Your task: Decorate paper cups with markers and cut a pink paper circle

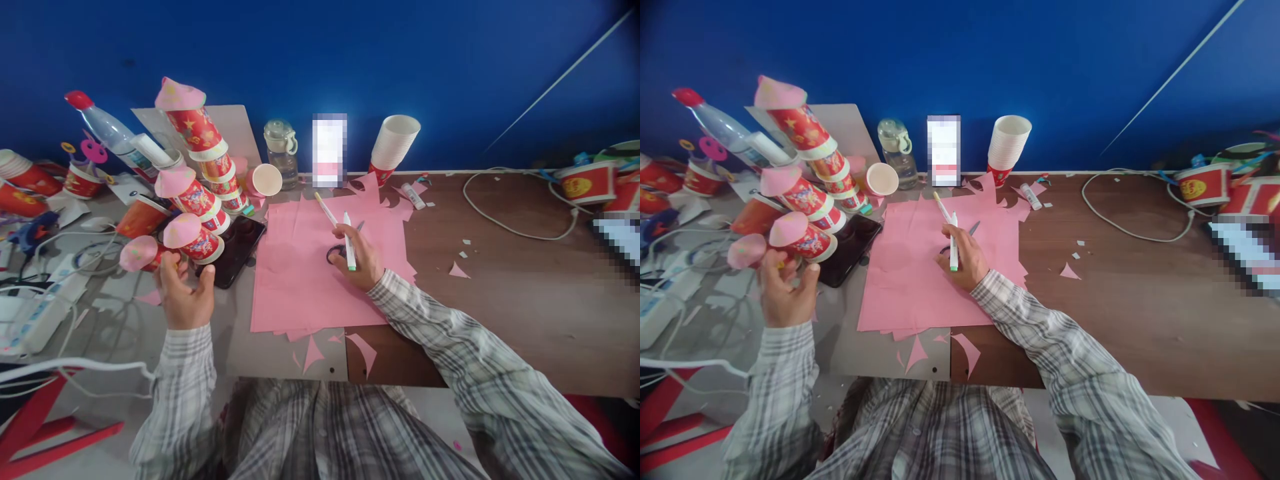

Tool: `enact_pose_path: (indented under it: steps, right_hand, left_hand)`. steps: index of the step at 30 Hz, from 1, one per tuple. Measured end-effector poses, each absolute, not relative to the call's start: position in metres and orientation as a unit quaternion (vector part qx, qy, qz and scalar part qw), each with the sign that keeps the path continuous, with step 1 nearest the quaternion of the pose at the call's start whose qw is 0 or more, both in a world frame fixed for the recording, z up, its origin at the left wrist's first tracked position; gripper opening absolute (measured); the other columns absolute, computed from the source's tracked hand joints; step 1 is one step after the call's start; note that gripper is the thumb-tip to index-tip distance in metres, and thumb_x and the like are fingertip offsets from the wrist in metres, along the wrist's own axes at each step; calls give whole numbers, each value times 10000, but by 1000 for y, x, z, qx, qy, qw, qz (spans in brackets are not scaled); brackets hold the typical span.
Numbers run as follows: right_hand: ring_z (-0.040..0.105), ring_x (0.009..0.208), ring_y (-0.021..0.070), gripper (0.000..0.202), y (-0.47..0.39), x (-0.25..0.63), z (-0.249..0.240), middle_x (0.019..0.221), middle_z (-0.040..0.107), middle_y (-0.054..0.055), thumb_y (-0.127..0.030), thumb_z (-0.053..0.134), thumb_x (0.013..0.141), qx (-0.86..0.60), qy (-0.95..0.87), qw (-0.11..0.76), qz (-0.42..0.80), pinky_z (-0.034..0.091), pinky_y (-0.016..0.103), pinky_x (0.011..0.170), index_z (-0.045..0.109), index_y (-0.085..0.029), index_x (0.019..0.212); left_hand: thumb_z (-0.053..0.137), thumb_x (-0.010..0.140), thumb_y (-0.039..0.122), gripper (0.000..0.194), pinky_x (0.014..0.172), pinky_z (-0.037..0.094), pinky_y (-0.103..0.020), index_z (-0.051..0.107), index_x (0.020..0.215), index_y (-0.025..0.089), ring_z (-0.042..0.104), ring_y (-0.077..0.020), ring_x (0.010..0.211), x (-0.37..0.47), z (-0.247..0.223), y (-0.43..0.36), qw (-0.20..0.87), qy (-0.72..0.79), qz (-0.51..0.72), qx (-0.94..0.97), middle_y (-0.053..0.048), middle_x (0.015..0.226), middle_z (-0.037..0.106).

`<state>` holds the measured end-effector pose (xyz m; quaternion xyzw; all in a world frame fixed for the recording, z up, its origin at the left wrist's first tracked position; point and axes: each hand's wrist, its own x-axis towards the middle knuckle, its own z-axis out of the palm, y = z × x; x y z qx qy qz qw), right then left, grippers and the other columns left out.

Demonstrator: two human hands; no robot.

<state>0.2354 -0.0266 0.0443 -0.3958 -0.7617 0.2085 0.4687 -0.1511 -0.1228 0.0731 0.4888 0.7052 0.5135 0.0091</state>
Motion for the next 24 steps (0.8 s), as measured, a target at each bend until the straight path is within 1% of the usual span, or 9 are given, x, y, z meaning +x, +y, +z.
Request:
enact_pose_path:
  steps: [2, 4, 5, 7, 9, 12, 16, 20, 24]
  right_hand:
    - [820, 1034, 322, 648, -27, 235, 43, 1284, 816, 190, -639, 708, 1005, -388, -763, 472, 212, 715, 569, 1015, 624, -219, 1491]
    - [818, 1097, 338, 646, -27, 234, 43, 1288, 812, 194, -639, 705, 1009, -388, -761, 473, 215, 711, 583, 1034, 624, -216, 1489]
    - [815, 1123, 343, 646, -27, 233, 43, 1288, 810, 194, -649, 700, 1010, -389, -760, 473, 215, 710, 585, 1040, 626, -217, 1485]
    - [811, 1134, 342, 652, -27, 233, 43, 1280, 808, 192, -672, 694, 1011, -389, -758, 477, 217, 711, 583, 1039, 628, -219, 1476]
    - [813, 1110, 334, 655, -27, 232, 45, 1269, 810, 188, -679, 694, 1014, -384, -755, 483, 220, 718, 574, 1021, 623, -219, 1475]
    - [821, 1076, 317, 644, -28, 233, 49, 1258, 815, 177, -679, 699, 1023, -373, -746, 498, 238, 734, 538, 959, 614, -224, 1471]
    - [839, 1039, 285, 614, -32, 232, 54, 1249, 815, 146, -682, 706, 1036, -347, -724, 519, 293, 738, 468, 872, 609, -252, 1463]
    - [834, 957, 238, 565, -34, 227, 54, 1226, 809, 110, -623, 761, 1024, -331, -693, 541, 343, 724, 412, 821, 610, -279, 1446]
    - [784, 829, 202, 552, -32, 222, 51, 1185, 796, 89, -590, 790, 977, -351, -681, 532, 360, 696, 404, 776, 637, -282, 1409]
  left_hand:
    - [903, 851, 422, 609, 1032, 639, -486, 735, 1423, 301, 753, -259, 1039, -129, 83, -137, 39, 683, 555, 474, -77, 1325, 754]
    - [909, 895, 436, 370, 870, 648, -385, 826, 1234, 315, 751, -211, 887, -105, 93, -144, 141, 640, 579, 485, -36, 1127, 801]
    - [904, 909, 435, 309, 791, 644, -357, 849, 1187, 311, 737, -193, 813, -93, 97, -144, 207, 605, 603, 478, -31, 1066, 808]
    - [935, 899, 449, 261, 673, 622, -325, 882, 1095, 284, 686, -162, 681, -74, 105, -137, 347, 533, 630, 447, -30, 949, 811]
    - [1020, 807, 430, 288, 601, 576, -277, 888, 992, 252, 659, -136, 627, -60, 112, -122, 460, 469, 639, 401, -28, 859, 797]
    - [1040, 773, 353, 270, 584, 552, -241, 875, 949, 231, 612, -91, 583, -45, 118, -95, 595, 390, 616, 338, -17, 837, 786]
    - [957, 788, 217, 176, 564, 524, -218, 824, 903, 195, 552, -55, 533, -22, 120, -61, 694, 351, 574, 255, 10, 808, 747]
    - [869, 846, 157, 111, 565, 494, -218, 775, 901, 181, 525, -49, 527, 3, 108, -36, 736, 368, 533, 196, 25, 800, 730]
    - [903, 834, 194, 166, 589, 496, -250, 769, 931, 191, 544, -69, 568, 22, 88, -20, 754, 366, 511, 191, 20, 814, 746]
